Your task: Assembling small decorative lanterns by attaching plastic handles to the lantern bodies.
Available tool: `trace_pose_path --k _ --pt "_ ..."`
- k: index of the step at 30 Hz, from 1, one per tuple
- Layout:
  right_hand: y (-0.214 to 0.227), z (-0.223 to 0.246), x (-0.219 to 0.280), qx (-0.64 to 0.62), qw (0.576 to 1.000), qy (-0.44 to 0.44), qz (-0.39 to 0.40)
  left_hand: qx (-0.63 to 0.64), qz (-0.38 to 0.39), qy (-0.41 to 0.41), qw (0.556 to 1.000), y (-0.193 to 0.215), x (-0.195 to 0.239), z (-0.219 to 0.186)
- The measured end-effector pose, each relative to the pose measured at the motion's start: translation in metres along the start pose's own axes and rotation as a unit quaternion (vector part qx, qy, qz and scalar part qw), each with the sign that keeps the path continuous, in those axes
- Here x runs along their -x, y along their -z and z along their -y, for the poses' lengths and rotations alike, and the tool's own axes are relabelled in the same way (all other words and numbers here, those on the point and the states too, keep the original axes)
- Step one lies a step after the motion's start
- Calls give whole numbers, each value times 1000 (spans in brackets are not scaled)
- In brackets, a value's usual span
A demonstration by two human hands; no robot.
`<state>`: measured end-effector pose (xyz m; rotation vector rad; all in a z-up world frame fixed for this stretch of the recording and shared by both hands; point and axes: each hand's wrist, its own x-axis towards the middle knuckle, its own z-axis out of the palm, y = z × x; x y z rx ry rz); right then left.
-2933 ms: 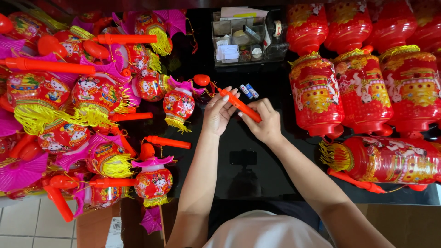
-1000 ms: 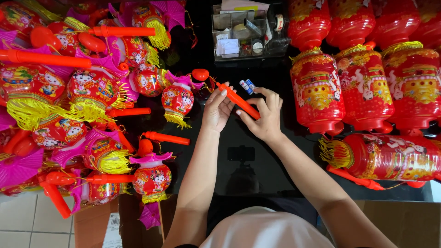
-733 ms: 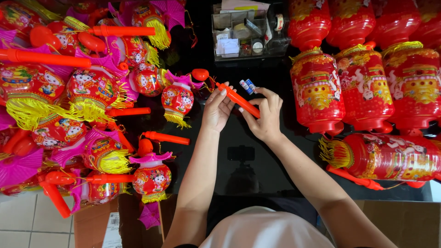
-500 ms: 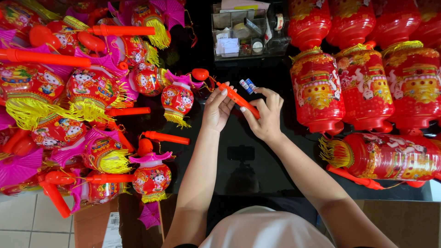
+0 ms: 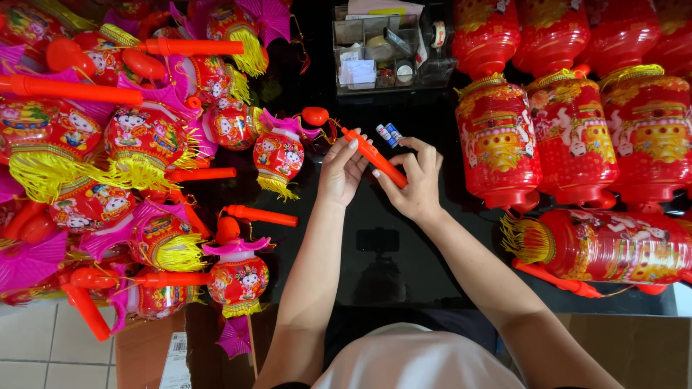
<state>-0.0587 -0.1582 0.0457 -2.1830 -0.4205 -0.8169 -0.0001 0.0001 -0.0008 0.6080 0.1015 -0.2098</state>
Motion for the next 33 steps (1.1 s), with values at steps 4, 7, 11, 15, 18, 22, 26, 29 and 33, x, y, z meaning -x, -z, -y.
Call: trace_pose_path --k 4,7,11,15,18,22,26,29,33 --pt "0 -2 1 -1 1000 10 -4 0 0 1 1000 -2 1 -1" --pt "-2 -3 2 3 1000 16 2 -7 -5 0 1000 -3 1 -1" --pt "-5 -2 3 7 1000 25 5 -6 -7 -3 1000 -1 1 1" --pt "-8 -6 6 6 1000 25 12 -11 -6 -6 1000 2 -1 2" --pt "-9 -11 7 4 1000 18 15 -13 -5 -7 1000 -1 0 2" --pt "-7 -13 7 2 1000 10 2 -9 -4 -7 1000 -7 4 -1" --pt "-5 -7 5 9 1000 -3 -8 -6 -7 -9 1000 -7 4 -1" --pt "-4 -4 3 7 1000 -6 -10 -7 -5 -10 1000 -7 4 -1" --pt "-1 0 0 0 1000 7 -17 -13 -5 -14 1000 -5 3 2"
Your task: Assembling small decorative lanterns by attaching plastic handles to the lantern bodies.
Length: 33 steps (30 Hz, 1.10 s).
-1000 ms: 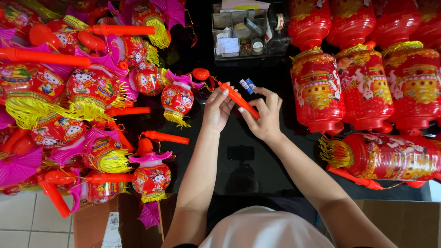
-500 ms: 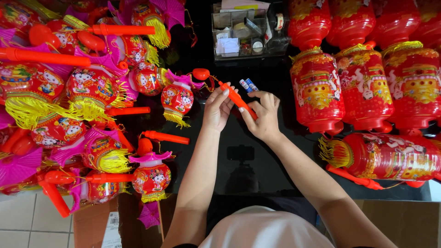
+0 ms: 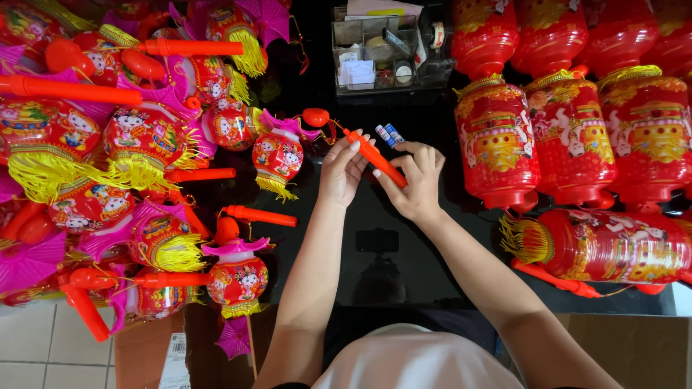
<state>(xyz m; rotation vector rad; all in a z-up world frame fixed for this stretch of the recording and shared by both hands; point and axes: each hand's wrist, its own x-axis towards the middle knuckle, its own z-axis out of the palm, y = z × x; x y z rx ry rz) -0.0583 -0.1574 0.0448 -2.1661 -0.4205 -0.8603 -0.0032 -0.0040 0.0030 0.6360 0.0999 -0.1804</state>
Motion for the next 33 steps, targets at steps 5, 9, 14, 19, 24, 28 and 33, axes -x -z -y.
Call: trace_pose_path --k 5,9,14,19,24,28,33 --pt "0 2 -1 4 1000 25 4 -10 0 -4 1000 1 -1 0" --pt "-2 -1 0 10 999 39 16 -14 1 -6 1000 0 0 -1" --pt "-7 -7 5 13 999 37 21 -17 7 -13 1000 0 0 -1" --pt "-8 -10 7 30 999 26 23 -39 8 -42 998 -2 1 2" --pt "-7 -11 7 34 999 23 15 -48 14 -55 997 11 -6 9" --pt "-5 -8 3 6 1000 21 0 -49 19 -51 997 6 -2 6" --pt "-7 -10 3 -25 997 55 -37 -49 41 -50 997 0 2 2"
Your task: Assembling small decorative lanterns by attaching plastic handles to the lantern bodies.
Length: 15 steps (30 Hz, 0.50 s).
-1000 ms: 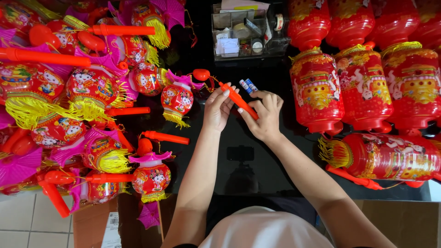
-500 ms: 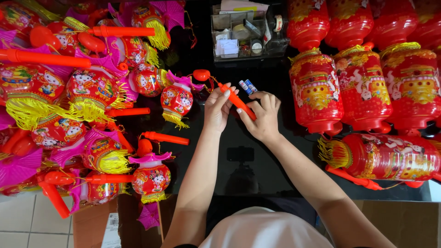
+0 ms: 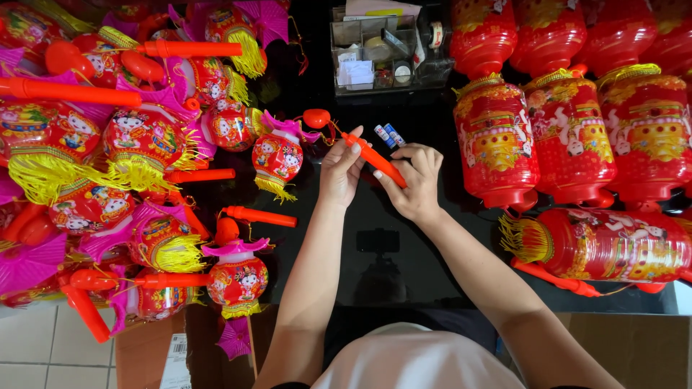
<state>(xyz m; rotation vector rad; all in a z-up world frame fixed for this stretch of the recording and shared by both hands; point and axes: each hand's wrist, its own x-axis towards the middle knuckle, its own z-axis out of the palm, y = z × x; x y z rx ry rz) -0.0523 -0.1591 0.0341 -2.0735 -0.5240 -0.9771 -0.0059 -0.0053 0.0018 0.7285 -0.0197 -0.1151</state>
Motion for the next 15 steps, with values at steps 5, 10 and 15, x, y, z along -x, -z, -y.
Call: trace_pose_path --k 5,10,15 --pt "1 0 -1 -5 1000 13 -4 -6 10 -1 1000 6 -2 4" --pt "1 2 -3 -16 1000 12 -6 1 11 -4 1000 7 -2 5" --pt "0 1 -2 -20 1000 0 -11 26 11 -6 1000 0 0 -1"
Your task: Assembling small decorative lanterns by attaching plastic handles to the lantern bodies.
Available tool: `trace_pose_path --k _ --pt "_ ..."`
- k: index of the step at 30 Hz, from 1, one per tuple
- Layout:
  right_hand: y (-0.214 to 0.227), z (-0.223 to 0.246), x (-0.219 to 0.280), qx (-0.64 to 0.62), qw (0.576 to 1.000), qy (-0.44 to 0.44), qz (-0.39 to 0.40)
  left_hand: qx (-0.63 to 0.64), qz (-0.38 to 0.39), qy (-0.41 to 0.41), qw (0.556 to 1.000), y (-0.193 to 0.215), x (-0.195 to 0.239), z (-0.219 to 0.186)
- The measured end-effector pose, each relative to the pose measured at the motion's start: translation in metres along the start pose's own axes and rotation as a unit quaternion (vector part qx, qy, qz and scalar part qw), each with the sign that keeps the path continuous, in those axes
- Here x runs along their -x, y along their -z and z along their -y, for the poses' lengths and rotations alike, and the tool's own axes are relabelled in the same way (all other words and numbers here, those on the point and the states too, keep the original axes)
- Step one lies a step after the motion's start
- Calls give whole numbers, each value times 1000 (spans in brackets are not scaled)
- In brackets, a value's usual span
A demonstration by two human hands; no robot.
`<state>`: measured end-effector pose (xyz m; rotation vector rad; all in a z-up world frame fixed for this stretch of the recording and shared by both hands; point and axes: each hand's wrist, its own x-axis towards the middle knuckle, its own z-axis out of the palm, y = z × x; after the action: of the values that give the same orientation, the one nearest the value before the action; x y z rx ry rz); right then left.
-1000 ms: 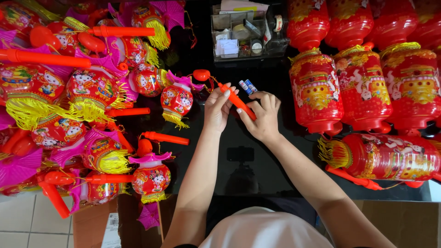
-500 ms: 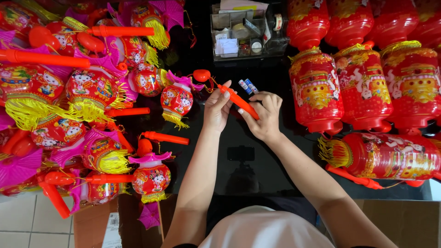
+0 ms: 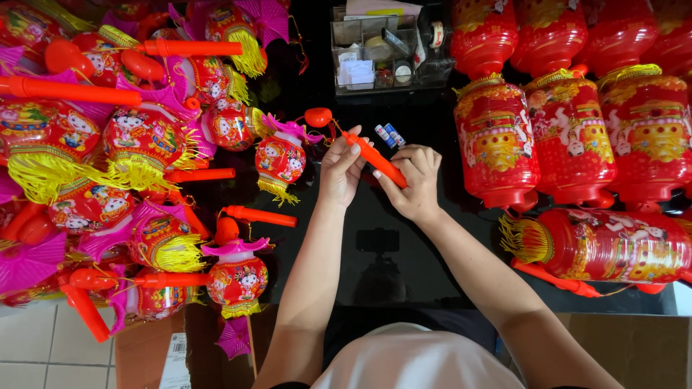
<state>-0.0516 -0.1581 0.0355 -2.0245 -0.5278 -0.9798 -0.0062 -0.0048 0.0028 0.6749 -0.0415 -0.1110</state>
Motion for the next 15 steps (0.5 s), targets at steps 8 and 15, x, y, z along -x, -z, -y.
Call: trace_pose_path --k 8,15 --pt "4 4 -4 -24 999 15 -16 29 50 14 998 10 -3 0" --pt "8 5 -3 -45 994 86 -50 -27 123 1 992 -3 4 1"
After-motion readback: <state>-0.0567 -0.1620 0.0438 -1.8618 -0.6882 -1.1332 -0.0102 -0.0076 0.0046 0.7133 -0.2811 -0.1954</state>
